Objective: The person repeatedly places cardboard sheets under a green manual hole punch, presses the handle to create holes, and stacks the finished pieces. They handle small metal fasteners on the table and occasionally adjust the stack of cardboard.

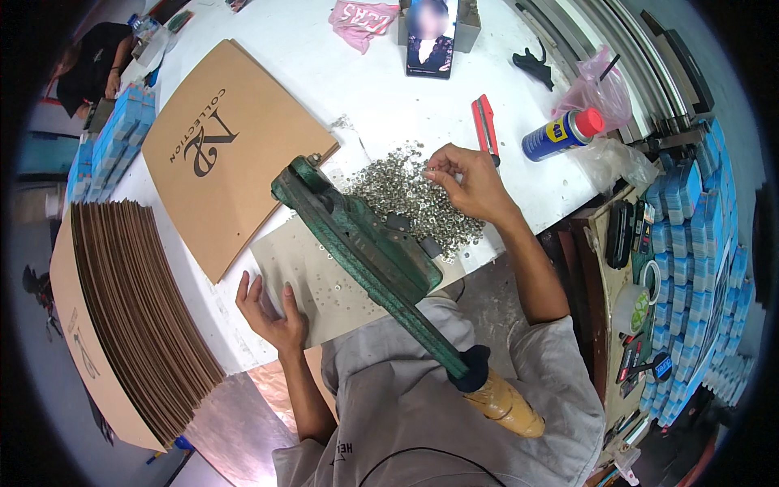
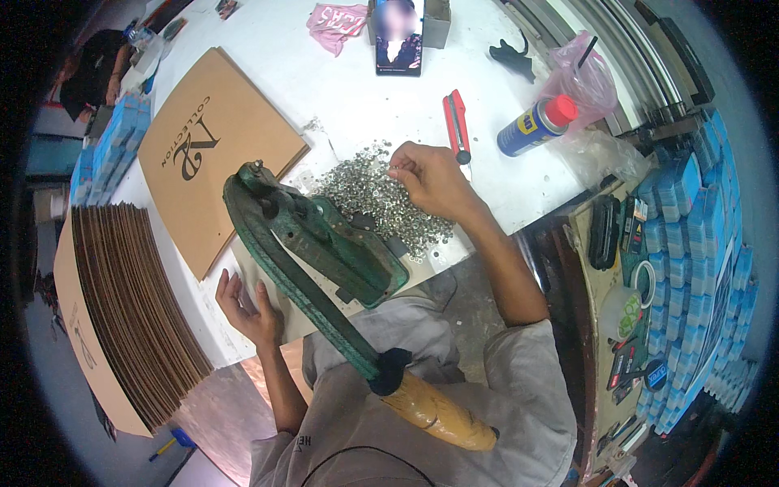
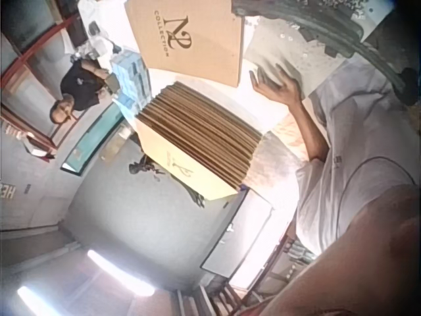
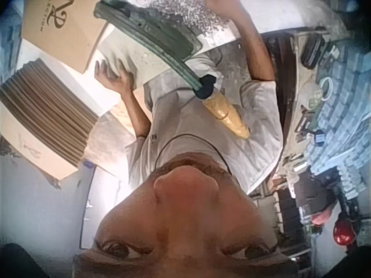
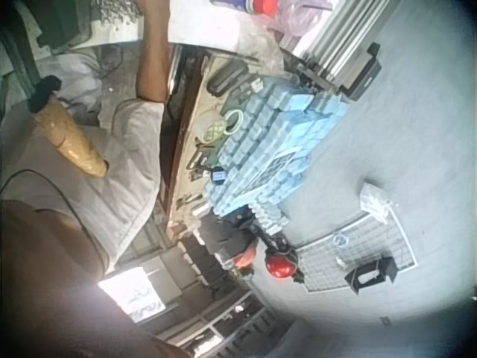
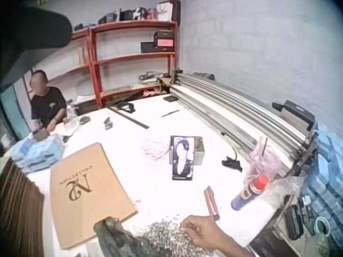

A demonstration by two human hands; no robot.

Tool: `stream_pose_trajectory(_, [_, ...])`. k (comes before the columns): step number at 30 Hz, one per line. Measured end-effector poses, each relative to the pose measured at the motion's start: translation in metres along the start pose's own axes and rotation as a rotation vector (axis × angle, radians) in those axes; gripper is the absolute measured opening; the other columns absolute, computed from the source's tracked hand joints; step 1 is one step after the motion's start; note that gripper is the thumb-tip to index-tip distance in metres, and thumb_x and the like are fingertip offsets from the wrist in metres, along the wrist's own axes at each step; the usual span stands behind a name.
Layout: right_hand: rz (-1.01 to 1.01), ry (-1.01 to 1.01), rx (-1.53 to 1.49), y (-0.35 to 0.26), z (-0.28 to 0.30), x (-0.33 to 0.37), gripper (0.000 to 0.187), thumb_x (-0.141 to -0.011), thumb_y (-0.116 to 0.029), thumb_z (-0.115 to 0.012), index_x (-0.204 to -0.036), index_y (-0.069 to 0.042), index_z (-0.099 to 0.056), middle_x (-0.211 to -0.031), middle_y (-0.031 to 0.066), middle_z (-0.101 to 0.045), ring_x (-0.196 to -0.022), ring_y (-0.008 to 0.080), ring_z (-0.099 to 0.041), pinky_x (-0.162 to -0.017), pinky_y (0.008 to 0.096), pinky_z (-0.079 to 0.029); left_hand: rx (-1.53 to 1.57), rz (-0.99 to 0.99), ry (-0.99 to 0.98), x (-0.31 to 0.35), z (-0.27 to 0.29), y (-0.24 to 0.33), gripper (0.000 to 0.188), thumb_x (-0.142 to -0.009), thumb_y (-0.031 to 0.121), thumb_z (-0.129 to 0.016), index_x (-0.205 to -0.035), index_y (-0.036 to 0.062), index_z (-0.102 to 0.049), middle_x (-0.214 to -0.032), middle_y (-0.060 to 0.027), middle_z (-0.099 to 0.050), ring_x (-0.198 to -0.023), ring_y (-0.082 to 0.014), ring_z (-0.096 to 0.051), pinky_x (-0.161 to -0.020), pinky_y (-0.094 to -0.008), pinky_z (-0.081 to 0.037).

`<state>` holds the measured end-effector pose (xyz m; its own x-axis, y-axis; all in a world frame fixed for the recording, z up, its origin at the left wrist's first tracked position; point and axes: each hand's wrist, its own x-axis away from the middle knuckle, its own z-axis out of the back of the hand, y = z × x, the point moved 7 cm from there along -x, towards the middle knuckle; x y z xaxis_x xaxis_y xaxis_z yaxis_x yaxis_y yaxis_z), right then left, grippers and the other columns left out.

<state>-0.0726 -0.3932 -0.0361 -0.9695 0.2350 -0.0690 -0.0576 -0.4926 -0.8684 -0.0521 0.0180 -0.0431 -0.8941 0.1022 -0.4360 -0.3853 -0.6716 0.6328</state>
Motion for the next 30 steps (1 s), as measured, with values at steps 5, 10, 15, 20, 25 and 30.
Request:
stream_pose_trajectory(5, [0.037,0.002,-0.039,-0.004,-0.005,-0.001,0.01,-0.094,-0.008,-0.073,-0.095,0.001,-0.069,-0.081,0.0151,-0.074,-0.071,0.0239,-0.072,-0.065,0.0347,-0.054,0.002,-0.001,0.002,0.0,0.001,-0.001,0.045,-0.087,0.011,-0.076,-0.126,-0.0052,-0.061,-0.143,-0.028,-0.054,-0.13,-0.0406,-0.055,-0.104,-0.0473,-0.049])
stream_pose_trajectory(10, [-0.001,-0.06,0.021,-0.009,-0.008,-0.003,0.013,-0.094,-0.011,-0.075,-0.095,0.0,-0.07,-0.08,0.0116,-0.072,-0.068,0.0191,-0.066,-0.063,0.0335,-0.052,0.003,0.0,0.004,0.0,0.002,-0.004,0.045,-0.087,0.011,-0.076,-0.127,-0.0048,-0.061,-0.143,-0.0279,-0.054,-0.13,-0.0407,-0.055,-0.105,-0.0474,-0.048])
stream_pose_trajectory(15, [0.119,-0.025,0.05,-0.017,-0.006,-0.002,0.016,-0.093,-0.015,-0.076,-0.094,0.0,-0.069,-0.084,0.0134,-0.07,-0.072,0.0218,-0.067,-0.066,0.0349,-0.052,0.011,0.004,-0.004,0.0,0.001,-0.004,0.045,-0.087,0.01,-0.076,-0.128,-0.0027,-0.062,-0.144,-0.0268,-0.054,-0.131,-0.0404,-0.055,-0.105,-0.0473,-0.049])
stream_pose_trajectory(20, [0.103,-0.033,-0.019,-0.008,-0.011,-0.002,0.01,-0.092,-0.01,-0.077,-0.094,-0.001,-0.072,-0.084,0.0068,-0.07,-0.073,0.0128,-0.062,-0.066,0.0293,-0.049,0.021,0.007,-0.014,-0.001,0.0,-0.002,0.043,-0.092,0.013,-0.075,-0.128,-0.0037,-0.061,-0.145,-0.0252,-0.053,-0.131,-0.0366,-0.055,-0.107,-0.046,-0.048])
stream_pose_trajectory(25, [-0.013,-0.089,-0.002,-0.006,-0.013,-0.002,0.008,-0.093,-0.008,-0.075,-0.096,-0.001,-0.073,-0.083,0.007,-0.071,-0.07,0.0135,-0.062,-0.066,0.029,-0.05,0.004,0.0,-0.016,-0.001,0.001,-0.002,0.045,-0.086,0.009,-0.076,-0.128,-0.0009,-0.063,-0.144,-0.0261,-0.054,-0.131,-0.0399,-0.054,-0.104,-0.0485,-0.049])
stream_pose_trajectory(30, [0.073,-0.032,0.003,-0.008,-0.01,-0.002,0.009,-0.094,-0.008,-0.074,-0.098,0.0,-0.074,-0.086,0.0093,-0.073,-0.072,0.0155,-0.065,-0.068,0.0304,-0.051,0.023,0.007,-0.012,-0.002,0.0,0.0,0.045,-0.085,0.008,-0.076,-0.127,-0.0008,-0.063,-0.143,-0.0258,-0.054,-0.131,-0.04,-0.054,-0.103,-0.048,-0.05])
